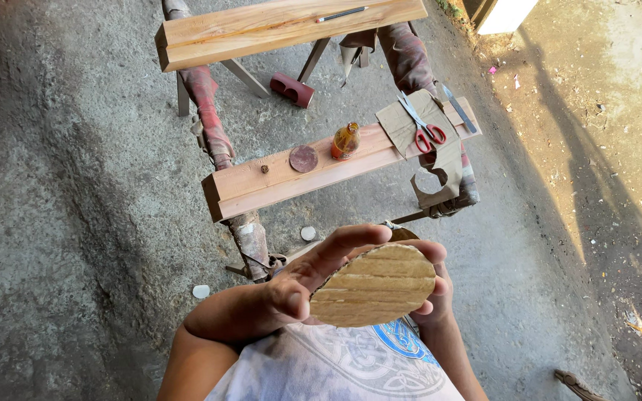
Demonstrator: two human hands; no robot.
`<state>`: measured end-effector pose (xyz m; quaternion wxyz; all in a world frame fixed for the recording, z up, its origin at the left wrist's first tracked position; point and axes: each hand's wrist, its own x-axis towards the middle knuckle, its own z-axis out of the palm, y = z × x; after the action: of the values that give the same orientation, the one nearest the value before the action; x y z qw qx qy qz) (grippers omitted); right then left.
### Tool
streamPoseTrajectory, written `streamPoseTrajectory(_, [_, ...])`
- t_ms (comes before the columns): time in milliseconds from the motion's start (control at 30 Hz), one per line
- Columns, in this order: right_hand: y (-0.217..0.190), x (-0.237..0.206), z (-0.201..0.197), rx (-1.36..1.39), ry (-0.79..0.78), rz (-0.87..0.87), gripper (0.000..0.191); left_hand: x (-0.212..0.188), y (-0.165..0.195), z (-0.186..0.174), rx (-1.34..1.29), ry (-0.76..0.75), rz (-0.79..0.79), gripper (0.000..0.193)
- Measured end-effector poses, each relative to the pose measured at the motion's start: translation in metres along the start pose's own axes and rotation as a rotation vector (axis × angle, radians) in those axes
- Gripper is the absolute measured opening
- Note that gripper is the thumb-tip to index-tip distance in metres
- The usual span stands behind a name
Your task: The person applies glue to circular cardboard discs, presses them together, and uses a handheld rotary tool to smooth the edges. The person handles the discs one at a time and places them on a wooden workbench.
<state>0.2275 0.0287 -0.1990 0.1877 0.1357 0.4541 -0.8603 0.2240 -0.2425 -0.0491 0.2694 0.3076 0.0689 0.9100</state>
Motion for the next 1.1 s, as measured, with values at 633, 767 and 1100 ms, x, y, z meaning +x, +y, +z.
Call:
streamPoseTrajectory(633, [-0.017,-0.017,0.029,-0.161,0.216,0.194,0.062,-0.002,-0.001,0.008,-0.121,-0.077,-0.009,0.067])
streamPoseTrajectory(767, [-0.03,-0.015,0.054,-0.124,0.195,0.227,0.064,-0.003,0.003,0.01,-0.09,-0.087,-0.034,0.066])
streamPoseTrajectory(1100, [-0.024,-0.012,0.042,-0.126,0.15,0.233,0.067,-0.009,0.007,0.014,-0.045,-0.039,-0.057,0.067])
